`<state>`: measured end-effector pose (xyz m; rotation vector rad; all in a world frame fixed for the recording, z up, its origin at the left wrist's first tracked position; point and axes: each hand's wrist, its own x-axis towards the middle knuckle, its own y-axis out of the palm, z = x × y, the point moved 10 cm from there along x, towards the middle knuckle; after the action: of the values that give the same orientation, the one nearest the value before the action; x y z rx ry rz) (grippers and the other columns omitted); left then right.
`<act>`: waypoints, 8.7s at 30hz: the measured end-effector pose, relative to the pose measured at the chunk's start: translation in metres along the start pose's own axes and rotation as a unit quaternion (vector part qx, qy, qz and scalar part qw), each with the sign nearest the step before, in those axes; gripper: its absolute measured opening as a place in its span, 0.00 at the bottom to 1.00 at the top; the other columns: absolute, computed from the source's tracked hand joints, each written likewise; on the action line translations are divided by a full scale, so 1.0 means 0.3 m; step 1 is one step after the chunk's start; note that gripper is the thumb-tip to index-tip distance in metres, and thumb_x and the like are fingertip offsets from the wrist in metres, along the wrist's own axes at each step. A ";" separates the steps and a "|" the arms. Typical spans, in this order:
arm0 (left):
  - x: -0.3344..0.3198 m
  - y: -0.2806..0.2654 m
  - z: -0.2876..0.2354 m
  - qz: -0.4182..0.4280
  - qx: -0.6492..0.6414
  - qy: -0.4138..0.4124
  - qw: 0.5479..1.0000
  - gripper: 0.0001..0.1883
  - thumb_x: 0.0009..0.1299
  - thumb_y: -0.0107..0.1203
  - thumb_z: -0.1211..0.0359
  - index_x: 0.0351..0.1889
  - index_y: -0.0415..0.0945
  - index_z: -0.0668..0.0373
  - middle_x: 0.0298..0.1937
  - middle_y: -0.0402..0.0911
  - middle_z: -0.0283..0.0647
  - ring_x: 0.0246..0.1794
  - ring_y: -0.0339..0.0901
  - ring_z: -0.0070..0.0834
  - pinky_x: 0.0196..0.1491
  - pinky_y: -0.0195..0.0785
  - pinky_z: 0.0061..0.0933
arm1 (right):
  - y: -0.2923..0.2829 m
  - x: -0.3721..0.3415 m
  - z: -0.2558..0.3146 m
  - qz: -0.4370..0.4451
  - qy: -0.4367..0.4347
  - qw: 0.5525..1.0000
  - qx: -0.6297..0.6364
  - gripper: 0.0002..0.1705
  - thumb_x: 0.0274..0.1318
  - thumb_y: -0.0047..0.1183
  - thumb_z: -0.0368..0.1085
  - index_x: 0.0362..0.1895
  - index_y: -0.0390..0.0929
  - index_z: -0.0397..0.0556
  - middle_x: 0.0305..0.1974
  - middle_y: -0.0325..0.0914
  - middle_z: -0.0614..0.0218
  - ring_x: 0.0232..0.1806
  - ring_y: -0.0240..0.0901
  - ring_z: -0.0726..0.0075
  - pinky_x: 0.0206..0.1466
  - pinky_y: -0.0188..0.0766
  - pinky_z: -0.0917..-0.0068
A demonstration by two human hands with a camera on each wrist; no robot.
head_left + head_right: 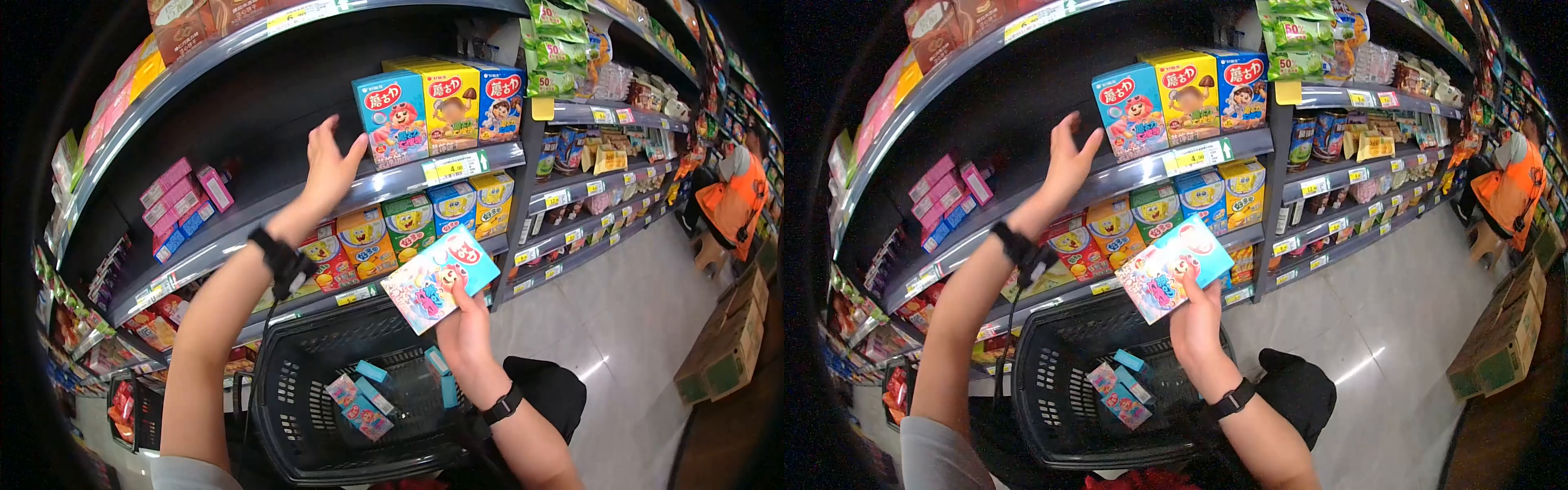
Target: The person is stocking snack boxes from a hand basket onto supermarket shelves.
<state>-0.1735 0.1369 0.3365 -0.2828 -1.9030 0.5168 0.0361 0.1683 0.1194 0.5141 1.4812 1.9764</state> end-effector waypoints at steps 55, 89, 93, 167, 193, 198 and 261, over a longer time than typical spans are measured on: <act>0.155 0.345 0.277 0.087 -0.497 -0.391 0.770 0.30 0.70 0.24 0.48 0.60 0.57 0.58 0.62 0.60 0.41 0.62 0.55 0.31 0.63 0.41 0.28 | 0.162 -0.047 -0.077 0.156 0.019 0.937 -0.311 0.19 0.58 0.41 0.33 0.54 0.59 0.45 0.43 0.70 0.61 0.44 0.69 0.65 0.51 0.63 0.69; -1.732 0.583 0.034 0.430 -0.091 -0.364 0.821 0.52 0.44 0.64 0.67 0.64 0.40 0.52 0.59 0.52 0.56 0.56 0.60 0.53 0.52 0.62 0.43 | 0.078 0.085 0.414 0.182 0.015 0.973 -0.144 0.13 0.58 0.30 0.29 0.43 0.59 0.30 0.39 0.62 0.53 0.44 0.62 0.58 0.54 0.59 0.58; -1.761 0.501 0.152 0.409 -0.077 -0.449 0.790 0.50 0.43 0.65 0.65 0.63 0.44 0.55 0.46 0.71 0.53 0.47 0.70 0.50 0.48 0.66 0.39 | 0.049 0.107 0.407 0.148 -0.009 0.973 -0.178 0.12 0.58 0.33 0.29 0.42 0.61 0.32 0.38 0.65 0.55 0.43 0.64 0.60 0.53 0.61 0.59; -1.166 -0.317 0.254 0.126 -0.565 -0.512 0.634 0.29 0.64 0.51 0.58 0.57 0.56 0.64 0.51 0.69 0.41 0.49 0.70 0.24 0.49 0.66 0.26 | 0.266 -0.408 -0.441 0.486 -0.288 0.444 -0.695 0.20 0.32 0.49 0.26 0.38 0.74 0.50 0.50 0.66 0.52 0.36 0.68 0.62 0.40 0.66 0.68; -1.234 -0.268 0.237 0.089 -0.458 -0.499 0.730 0.23 0.72 0.29 0.53 0.54 0.59 0.61 0.47 0.67 0.38 0.50 0.64 0.25 0.55 0.55 0.26 | -0.029 -0.212 -0.541 0.109 0.204 0.825 -0.516 0.28 0.57 0.46 0.42 0.55 0.51 0.39 0.48 0.64 0.54 0.50 0.63 0.69 0.51 0.63 0.72; -1.200 -0.270 0.108 0.238 -0.447 -0.428 0.749 0.30 0.69 0.39 0.53 0.62 0.45 0.61 0.60 0.57 0.41 0.60 0.55 0.27 0.62 0.47 0.30 | -0.011 -0.223 -0.540 0.188 0.137 0.786 -0.573 0.30 0.60 0.42 0.42 0.59 0.46 0.40 0.53 0.58 0.57 0.56 0.55 0.69 0.58 0.54 0.74; 0.283 0.358 0.299 0.088 -0.564 -0.422 0.704 0.35 0.69 0.20 0.43 0.60 0.57 0.61 0.64 0.57 0.46 0.65 0.51 0.37 0.66 0.38 0.35 | 0.260 -0.030 -0.040 0.197 -0.043 0.917 -0.344 0.23 0.61 0.38 0.37 0.58 0.54 0.45 0.51 0.64 0.57 0.49 0.67 0.64 0.51 0.62 0.71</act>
<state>-0.2937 0.2475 0.3265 -1.1936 -2.9249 -0.6484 0.0167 0.1390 0.1906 0.5955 0.5667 2.5623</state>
